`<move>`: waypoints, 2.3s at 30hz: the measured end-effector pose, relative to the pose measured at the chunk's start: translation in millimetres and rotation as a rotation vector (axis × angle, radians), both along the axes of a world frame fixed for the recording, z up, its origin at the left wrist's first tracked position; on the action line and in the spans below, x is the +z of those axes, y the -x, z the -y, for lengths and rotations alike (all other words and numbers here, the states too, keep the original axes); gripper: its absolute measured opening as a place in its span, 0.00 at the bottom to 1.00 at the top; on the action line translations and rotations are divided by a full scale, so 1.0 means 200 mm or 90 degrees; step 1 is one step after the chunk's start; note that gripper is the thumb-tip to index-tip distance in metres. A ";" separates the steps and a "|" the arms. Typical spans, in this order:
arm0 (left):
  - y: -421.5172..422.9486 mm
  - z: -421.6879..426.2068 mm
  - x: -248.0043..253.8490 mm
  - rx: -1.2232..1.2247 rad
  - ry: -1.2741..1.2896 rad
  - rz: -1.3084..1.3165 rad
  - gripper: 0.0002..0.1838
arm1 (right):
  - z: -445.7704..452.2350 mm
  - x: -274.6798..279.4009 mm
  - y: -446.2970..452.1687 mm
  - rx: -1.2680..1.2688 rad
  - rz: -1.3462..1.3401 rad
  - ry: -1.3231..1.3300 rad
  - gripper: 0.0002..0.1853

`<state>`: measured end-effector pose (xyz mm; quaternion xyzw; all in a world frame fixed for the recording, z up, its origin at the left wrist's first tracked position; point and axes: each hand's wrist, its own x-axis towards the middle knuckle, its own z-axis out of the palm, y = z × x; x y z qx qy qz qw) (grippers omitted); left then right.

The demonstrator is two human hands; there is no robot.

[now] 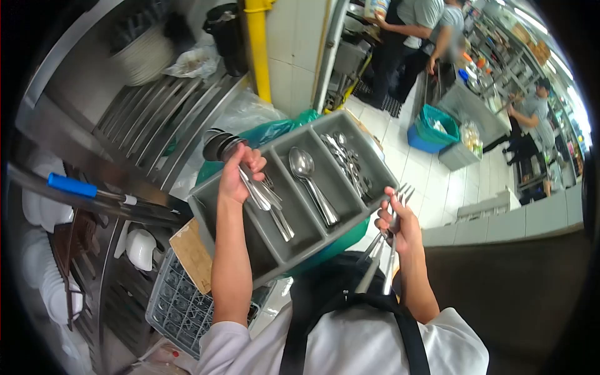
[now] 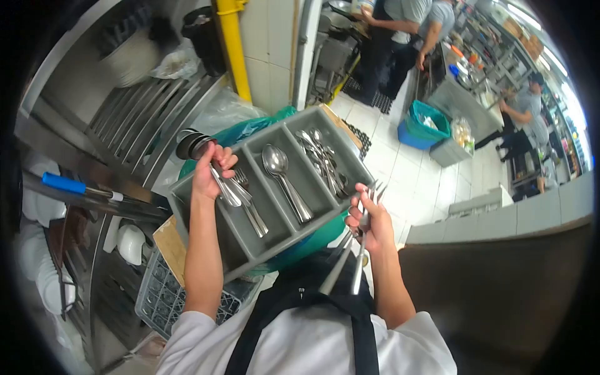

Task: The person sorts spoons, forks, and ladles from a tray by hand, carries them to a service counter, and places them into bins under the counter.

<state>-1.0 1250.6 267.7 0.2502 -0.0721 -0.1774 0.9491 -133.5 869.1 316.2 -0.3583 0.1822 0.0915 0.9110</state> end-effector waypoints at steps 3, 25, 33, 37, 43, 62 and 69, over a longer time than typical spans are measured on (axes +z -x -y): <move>0.01 0.00 0.01 -0.008 0.031 -0.020 0.23 | 0.03 -0.10 0.19 -0.040 -0.094 0.028 0.16; 0.04 0.10 0.02 -0.068 -0.151 -0.011 0.27 | 0.28 -0.01 0.32 -0.060 -0.118 0.125 0.19; 0.06 0.47 0.15 -0.036 -0.029 -0.249 0.21 | 0.23 -0.11 0.35 -0.032 -0.164 -0.023 0.09; 0.17 0.66 0.13 -0.053 0.037 -0.308 0.19 | 0.29 -0.03 0.40 0.033 -0.105 -0.109 0.08; 0.53 0.76 0.28 -0.165 0.245 -0.200 0.21 | 0.24 -0.07 0.44 0.103 -0.056 -0.127 0.16; 0.96 0.02 -0.06 0.162 0.155 -0.081 0.22 | -1.06 -0.19 -0.40 0.402 0.210 0.555 0.14; 0.93 0.02 -0.05 0.118 0.132 -0.101 0.22 | -1.03 -0.31 -0.31 0.162 0.625 0.924 0.20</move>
